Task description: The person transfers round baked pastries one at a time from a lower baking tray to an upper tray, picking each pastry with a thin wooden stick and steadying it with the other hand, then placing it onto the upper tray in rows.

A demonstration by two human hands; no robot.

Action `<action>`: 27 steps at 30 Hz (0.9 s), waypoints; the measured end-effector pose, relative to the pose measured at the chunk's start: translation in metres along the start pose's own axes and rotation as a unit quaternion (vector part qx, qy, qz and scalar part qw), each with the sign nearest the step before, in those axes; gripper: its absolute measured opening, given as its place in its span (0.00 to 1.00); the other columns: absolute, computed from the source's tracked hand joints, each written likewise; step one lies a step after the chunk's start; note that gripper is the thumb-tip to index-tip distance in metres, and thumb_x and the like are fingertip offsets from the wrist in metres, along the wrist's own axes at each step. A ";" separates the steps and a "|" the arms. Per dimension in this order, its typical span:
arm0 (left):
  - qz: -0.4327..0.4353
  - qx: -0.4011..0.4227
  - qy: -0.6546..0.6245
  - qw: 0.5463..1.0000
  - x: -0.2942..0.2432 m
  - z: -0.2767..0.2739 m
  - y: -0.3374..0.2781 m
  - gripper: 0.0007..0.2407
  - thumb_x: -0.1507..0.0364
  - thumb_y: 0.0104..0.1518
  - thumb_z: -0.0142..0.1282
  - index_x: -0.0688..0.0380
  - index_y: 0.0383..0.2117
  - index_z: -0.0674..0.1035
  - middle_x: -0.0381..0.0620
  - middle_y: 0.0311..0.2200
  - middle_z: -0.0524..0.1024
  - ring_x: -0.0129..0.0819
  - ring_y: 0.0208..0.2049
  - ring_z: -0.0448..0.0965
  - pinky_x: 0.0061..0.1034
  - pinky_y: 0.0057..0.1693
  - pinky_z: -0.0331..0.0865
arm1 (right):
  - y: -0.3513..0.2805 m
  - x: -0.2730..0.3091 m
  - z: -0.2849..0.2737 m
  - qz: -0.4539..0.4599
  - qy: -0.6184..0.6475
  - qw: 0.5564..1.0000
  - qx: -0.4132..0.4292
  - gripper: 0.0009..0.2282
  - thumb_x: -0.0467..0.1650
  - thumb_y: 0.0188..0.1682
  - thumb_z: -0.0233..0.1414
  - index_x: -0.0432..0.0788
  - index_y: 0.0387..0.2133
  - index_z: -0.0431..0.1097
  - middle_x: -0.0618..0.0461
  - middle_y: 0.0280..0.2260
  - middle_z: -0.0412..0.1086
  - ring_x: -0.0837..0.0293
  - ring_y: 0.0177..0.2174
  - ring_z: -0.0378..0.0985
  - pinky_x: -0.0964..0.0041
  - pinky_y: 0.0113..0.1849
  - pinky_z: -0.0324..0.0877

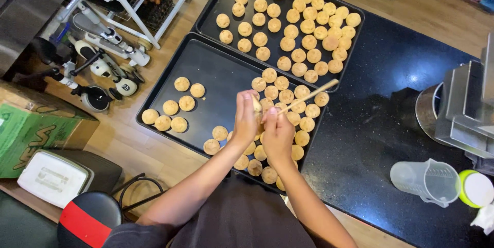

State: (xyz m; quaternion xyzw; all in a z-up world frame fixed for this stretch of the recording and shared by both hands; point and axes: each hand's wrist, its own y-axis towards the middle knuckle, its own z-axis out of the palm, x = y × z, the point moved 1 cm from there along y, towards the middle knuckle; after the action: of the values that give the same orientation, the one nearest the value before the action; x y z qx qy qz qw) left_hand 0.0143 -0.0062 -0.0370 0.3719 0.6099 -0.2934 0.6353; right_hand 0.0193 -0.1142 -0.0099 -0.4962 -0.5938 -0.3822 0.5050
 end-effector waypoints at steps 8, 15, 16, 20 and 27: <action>-0.167 -0.007 -0.168 0.971 0.024 -0.004 0.004 0.18 0.57 0.72 0.28 0.58 0.45 0.68 0.47 0.38 0.70 0.32 0.37 0.71 0.27 0.47 0.68 | -0.006 0.001 0.006 -0.298 -0.074 0.951 -0.034 0.12 0.31 0.62 0.44 0.37 0.30 0.68 0.49 0.28 0.68 0.65 0.29 0.70 0.68 0.33 0.65; -0.105 0.020 -0.152 0.983 0.072 -0.009 0.020 0.19 0.56 0.72 0.30 0.60 0.45 0.67 0.49 0.39 0.69 0.38 0.37 0.69 0.33 0.46 0.68 | 0.015 -0.041 0.019 0.082 0.273 0.959 0.001 0.13 0.34 0.61 0.42 0.42 0.30 0.68 0.57 0.23 0.65 0.69 0.19 0.58 0.73 0.22 0.53; -0.106 0.022 -0.153 0.982 0.076 -0.017 0.028 0.19 0.56 0.72 0.30 0.60 0.45 0.67 0.49 0.39 0.69 0.38 0.37 0.69 0.33 0.46 0.68 | 0.015 -0.040 0.017 0.083 0.272 0.959 -0.001 0.13 0.34 0.61 0.42 0.42 0.30 0.68 0.57 0.23 0.65 0.69 0.19 0.58 0.73 0.22 0.53; -0.063 0.018 0.132 0.989 0.097 -0.053 0.056 0.17 0.58 0.72 0.32 0.60 0.48 0.67 0.54 0.41 0.71 0.45 0.45 0.74 0.39 0.54 0.68 | 0.013 -0.034 0.007 0.071 0.264 0.957 -0.096 0.13 0.36 0.61 0.41 0.43 0.30 0.65 0.60 0.22 0.63 0.71 0.20 0.57 0.75 0.22 0.54; -0.030 0.099 0.479 0.872 0.101 -0.071 0.048 0.19 0.60 0.60 0.50 0.57 0.53 0.69 0.63 0.48 0.64 0.62 0.49 0.70 0.48 0.51 0.70 | 0.001 -0.041 -0.008 0.053 0.181 0.979 -0.078 0.14 0.36 0.62 0.43 0.41 0.29 0.67 0.60 0.21 0.62 0.71 0.21 0.57 0.76 0.24 0.55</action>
State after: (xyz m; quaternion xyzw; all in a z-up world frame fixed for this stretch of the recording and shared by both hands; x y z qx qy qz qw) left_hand 0.0225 0.0876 -0.1305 0.5092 0.8182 -0.1567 0.2159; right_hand 0.0221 -0.1301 -0.0483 -0.4875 -0.4336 -0.4833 0.5837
